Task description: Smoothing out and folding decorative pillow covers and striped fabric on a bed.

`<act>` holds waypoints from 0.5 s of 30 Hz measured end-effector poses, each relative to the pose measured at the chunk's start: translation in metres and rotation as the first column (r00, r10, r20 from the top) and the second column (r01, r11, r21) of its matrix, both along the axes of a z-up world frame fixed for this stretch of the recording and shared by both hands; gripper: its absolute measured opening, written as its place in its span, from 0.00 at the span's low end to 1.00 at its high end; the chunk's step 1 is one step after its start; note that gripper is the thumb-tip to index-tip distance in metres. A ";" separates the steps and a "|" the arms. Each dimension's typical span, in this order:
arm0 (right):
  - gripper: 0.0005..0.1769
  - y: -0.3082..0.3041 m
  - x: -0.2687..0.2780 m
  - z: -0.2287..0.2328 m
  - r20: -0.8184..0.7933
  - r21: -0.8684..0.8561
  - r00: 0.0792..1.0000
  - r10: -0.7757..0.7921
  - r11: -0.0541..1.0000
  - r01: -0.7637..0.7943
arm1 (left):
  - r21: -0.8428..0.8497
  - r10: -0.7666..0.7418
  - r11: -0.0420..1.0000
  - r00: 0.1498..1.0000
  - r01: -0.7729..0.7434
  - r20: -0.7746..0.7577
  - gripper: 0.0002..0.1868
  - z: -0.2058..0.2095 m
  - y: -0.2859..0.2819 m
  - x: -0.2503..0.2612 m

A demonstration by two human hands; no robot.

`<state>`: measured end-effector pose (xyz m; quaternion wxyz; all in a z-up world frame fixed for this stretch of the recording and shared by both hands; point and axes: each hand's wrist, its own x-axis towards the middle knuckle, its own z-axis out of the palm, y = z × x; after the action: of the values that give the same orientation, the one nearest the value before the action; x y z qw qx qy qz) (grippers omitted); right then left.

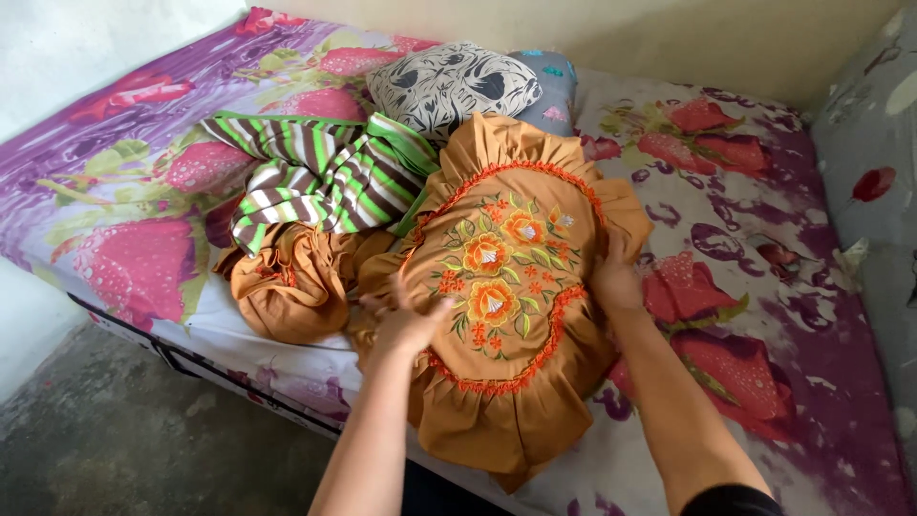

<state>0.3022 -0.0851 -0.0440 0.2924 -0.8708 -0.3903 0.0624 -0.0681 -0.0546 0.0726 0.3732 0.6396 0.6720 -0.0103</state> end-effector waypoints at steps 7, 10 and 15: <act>0.31 -0.065 -0.015 0.016 0.132 0.118 0.983 0.129 0.982 -0.145 | -0.060 0.221 0.975 0.948 -0.213 0.227 0.73 -0.098 0.059 -0.023; 0.30 -0.100 -0.031 0.033 0.071 0.169 0.984 0.161 0.971 -0.171 | 0.128 0.181 0.963 0.919 -0.239 0.350 0.68 -0.125 0.075 -0.022; 0.25 -0.154 -0.075 0.073 -0.064 0.322 0.955 0.290 0.912 -0.255 | 0.269 0.140 0.909 0.840 -0.319 0.524 0.21 -0.104 0.088 -0.002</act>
<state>0.2271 -0.2392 0.0290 0.4352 -0.7460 -0.4962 0.0887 -0.0705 0.0329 -0.0313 0.4124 0.5895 0.6180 0.3169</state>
